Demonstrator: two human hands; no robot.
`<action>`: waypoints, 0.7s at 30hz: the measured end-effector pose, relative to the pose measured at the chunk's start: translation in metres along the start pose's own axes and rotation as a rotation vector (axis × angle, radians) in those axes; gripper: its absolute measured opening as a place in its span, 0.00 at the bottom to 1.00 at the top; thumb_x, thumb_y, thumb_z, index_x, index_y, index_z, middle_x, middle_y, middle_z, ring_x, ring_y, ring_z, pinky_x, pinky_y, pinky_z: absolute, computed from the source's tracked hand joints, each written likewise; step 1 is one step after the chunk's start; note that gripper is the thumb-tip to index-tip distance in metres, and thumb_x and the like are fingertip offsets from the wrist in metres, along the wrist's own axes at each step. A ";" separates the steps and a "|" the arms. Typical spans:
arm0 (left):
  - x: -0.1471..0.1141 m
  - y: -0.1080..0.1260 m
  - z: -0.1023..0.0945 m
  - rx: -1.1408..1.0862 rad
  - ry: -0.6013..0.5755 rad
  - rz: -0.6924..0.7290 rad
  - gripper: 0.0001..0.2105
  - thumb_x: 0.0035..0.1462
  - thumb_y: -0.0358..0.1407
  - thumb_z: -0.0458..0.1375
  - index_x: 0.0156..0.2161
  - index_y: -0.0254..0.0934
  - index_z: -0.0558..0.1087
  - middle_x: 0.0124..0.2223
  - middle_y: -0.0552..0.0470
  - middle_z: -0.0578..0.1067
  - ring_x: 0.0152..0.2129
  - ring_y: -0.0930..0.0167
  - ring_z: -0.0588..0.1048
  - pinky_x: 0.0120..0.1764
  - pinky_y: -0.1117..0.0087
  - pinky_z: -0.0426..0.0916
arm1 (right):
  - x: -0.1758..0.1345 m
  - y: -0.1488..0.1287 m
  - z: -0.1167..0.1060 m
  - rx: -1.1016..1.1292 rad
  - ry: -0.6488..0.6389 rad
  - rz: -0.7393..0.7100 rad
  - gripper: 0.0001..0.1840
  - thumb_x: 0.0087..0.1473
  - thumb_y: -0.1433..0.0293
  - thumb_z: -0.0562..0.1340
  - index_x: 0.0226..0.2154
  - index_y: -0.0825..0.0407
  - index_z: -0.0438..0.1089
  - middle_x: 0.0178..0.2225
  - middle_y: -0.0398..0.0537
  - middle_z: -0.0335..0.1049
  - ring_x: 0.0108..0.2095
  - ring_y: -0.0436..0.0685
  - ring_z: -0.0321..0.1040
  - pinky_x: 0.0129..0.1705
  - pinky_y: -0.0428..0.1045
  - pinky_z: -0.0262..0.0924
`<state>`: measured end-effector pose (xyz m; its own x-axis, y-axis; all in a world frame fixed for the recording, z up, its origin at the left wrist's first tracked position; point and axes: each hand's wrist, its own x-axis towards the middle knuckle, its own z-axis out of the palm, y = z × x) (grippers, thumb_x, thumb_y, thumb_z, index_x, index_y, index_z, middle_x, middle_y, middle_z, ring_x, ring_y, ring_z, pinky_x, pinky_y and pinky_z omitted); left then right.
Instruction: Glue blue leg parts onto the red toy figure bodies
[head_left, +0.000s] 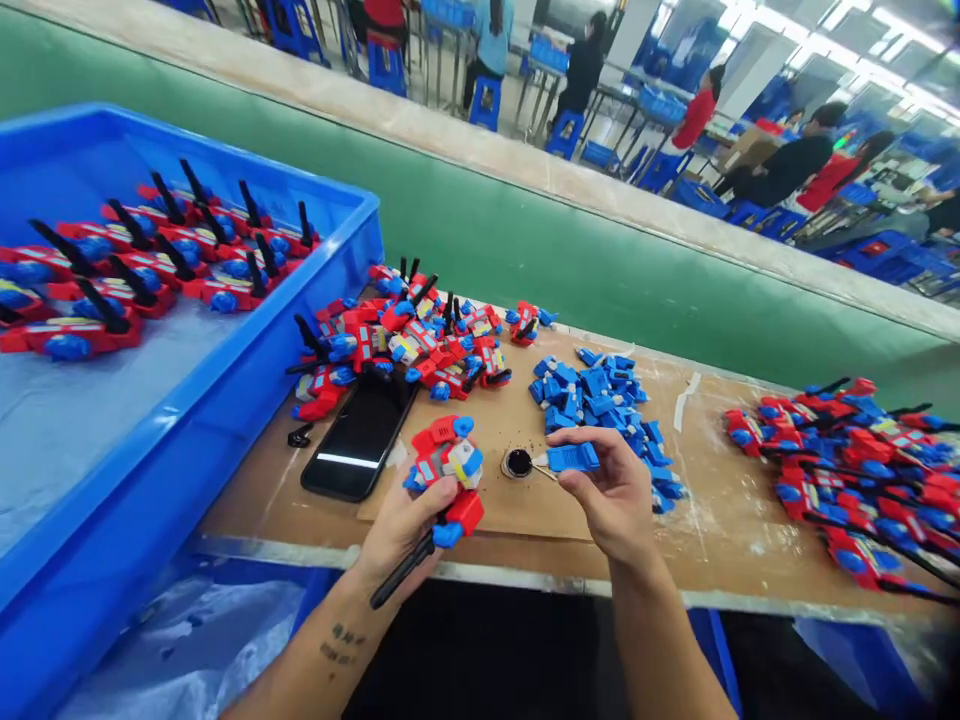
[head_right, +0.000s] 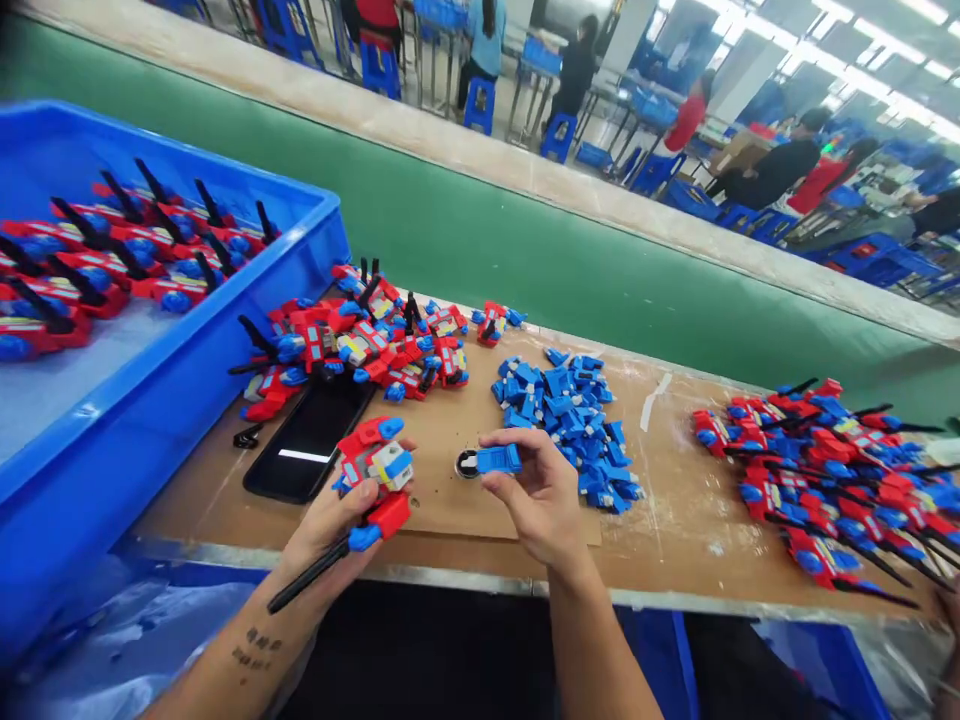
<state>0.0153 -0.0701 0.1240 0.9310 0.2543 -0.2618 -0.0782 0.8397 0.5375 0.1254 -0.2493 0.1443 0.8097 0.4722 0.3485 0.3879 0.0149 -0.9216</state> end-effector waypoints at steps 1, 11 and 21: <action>-0.001 -0.003 0.001 0.005 -0.009 -0.019 0.27 0.44 0.37 0.75 0.50 0.38 0.75 0.32 0.51 0.76 0.20 0.78 0.69 0.23 0.80 0.67 | -0.007 -0.003 0.005 0.082 0.030 0.023 0.15 0.57 0.63 0.69 0.47 0.44 0.71 0.42 0.47 0.75 0.42 0.55 0.73 0.37 0.46 0.70; -0.008 -0.030 0.025 -0.031 -0.011 -0.118 0.17 0.44 0.39 0.73 0.39 0.37 0.79 0.34 0.49 0.78 0.30 0.73 0.74 0.35 0.78 0.72 | -0.032 -0.005 0.028 0.395 -0.005 0.048 0.15 0.63 0.65 0.64 0.52 0.41 0.68 0.44 0.45 0.73 0.49 0.57 0.73 0.51 0.50 0.69; -0.018 -0.036 0.051 0.237 0.169 -0.014 0.25 0.35 0.43 0.76 0.41 0.37 0.79 0.32 0.50 0.78 0.28 0.71 0.76 0.31 0.76 0.71 | -0.036 -0.019 0.003 0.044 -0.086 -0.237 0.19 0.58 0.71 0.68 0.52 0.43 0.70 0.45 0.47 0.75 0.50 0.60 0.72 0.54 0.56 0.67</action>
<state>0.0190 -0.1290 0.1505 0.8574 0.3366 -0.3893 0.0380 0.7131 0.7001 0.0879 -0.2642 0.1489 0.6574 0.5244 0.5412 0.5411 0.1713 -0.8233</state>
